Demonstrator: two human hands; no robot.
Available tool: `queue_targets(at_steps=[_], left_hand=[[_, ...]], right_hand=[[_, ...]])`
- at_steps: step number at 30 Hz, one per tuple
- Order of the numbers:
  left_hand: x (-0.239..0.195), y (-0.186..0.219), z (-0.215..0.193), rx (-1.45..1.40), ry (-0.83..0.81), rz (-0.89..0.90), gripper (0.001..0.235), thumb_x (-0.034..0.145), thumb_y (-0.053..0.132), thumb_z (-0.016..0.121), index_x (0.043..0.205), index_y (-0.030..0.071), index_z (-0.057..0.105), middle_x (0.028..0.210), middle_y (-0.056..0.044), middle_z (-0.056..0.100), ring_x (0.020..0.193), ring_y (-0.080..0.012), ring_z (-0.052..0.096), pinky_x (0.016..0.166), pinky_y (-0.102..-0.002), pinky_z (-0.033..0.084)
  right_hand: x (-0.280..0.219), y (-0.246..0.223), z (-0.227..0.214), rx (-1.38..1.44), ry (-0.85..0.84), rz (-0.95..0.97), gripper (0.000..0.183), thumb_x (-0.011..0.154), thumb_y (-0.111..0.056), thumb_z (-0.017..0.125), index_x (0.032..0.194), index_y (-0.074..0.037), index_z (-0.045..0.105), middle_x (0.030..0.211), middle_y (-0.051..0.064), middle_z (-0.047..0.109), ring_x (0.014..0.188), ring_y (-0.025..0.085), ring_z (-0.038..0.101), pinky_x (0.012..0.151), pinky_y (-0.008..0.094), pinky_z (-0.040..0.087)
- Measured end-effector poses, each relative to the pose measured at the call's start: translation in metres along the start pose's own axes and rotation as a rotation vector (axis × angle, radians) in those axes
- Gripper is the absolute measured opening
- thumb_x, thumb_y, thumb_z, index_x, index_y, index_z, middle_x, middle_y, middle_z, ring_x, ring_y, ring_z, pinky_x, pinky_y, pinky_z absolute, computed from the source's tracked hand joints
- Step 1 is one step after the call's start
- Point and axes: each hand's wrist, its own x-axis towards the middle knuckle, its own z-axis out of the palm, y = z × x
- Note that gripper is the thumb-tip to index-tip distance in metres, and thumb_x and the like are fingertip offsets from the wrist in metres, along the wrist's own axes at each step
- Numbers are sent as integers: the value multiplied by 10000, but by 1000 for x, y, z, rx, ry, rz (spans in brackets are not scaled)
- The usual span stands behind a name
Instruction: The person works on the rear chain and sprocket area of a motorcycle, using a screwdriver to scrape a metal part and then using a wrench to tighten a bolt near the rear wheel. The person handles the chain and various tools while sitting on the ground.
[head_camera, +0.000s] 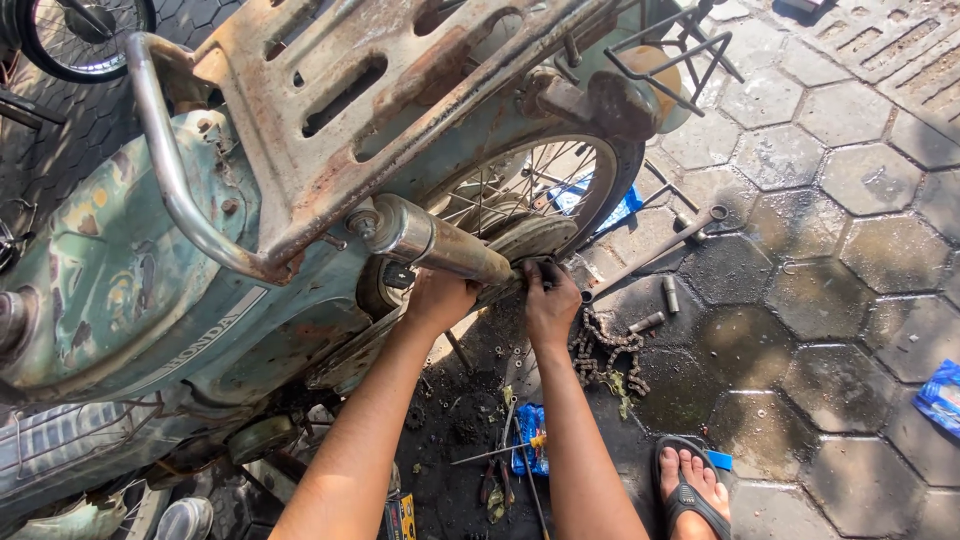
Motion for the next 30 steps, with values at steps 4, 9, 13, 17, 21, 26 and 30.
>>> queue_targets(at_steps=[4,9,13,17,21,26,30], left_hand=[[-1,0,1,-16,-15,-28,440,895,363,698,1248,101,680,1297,-173,662,1261,-402,559,1079,-527,400],[-2,-11,12,-50,-19,-29,469,899,344,702,1273,65,660,1321,-207,642,1274,-418,541,1085,-519,396],[-5,0,-3,-83,-8,-35,482,885,316,727,1272,39,649,1318,-230,635,1270,-429,537,1082,-514,400],[-9,7,-11,-143,-24,-98,479,862,273,749,1265,37,645,1292,-230,648,1245,-432,562,1063,-505,428],[-13,17,-25,-195,-34,-128,449,850,239,752,1237,35,652,1258,-216,672,1217,-419,595,1039,-487,461],[-23,34,-43,-167,-137,-184,417,891,261,736,1246,58,658,1273,-195,674,1237,-379,610,1072,-457,472],[-50,29,-42,-98,-101,-192,582,938,300,725,1399,21,506,1412,-223,548,1328,-388,520,1129,-460,407]], right_hand=[[2,1,3,73,-2,0,224,900,-212,781,1029,-29,785,956,87,777,827,190,716,772,326,549],[-1,-2,2,10,26,51,207,958,-222,745,1044,-39,790,960,83,767,822,189,703,772,329,542],[-1,-2,5,46,23,36,217,909,-228,775,1020,-43,799,973,79,765,840,190,704,771,334,546],[-1,1,4,52,41,30,214,938,-233,764,1028,-41,795,969,84,763,829,197,703,763,336,549],[-1,-5,3,28,36,51,239,915,-251,782,1020,-36,796,951,95,776,815,195,714,757,326,545],[2,8,5,12,52,3,274,957,-265,745,1043,-9,792,961,117,769,822,206,702,749,337,541],[-2,21,1,25,182,39,315,1000,-298,734,1033,14,763,962,132,751,851,215,682,759,348,546]])
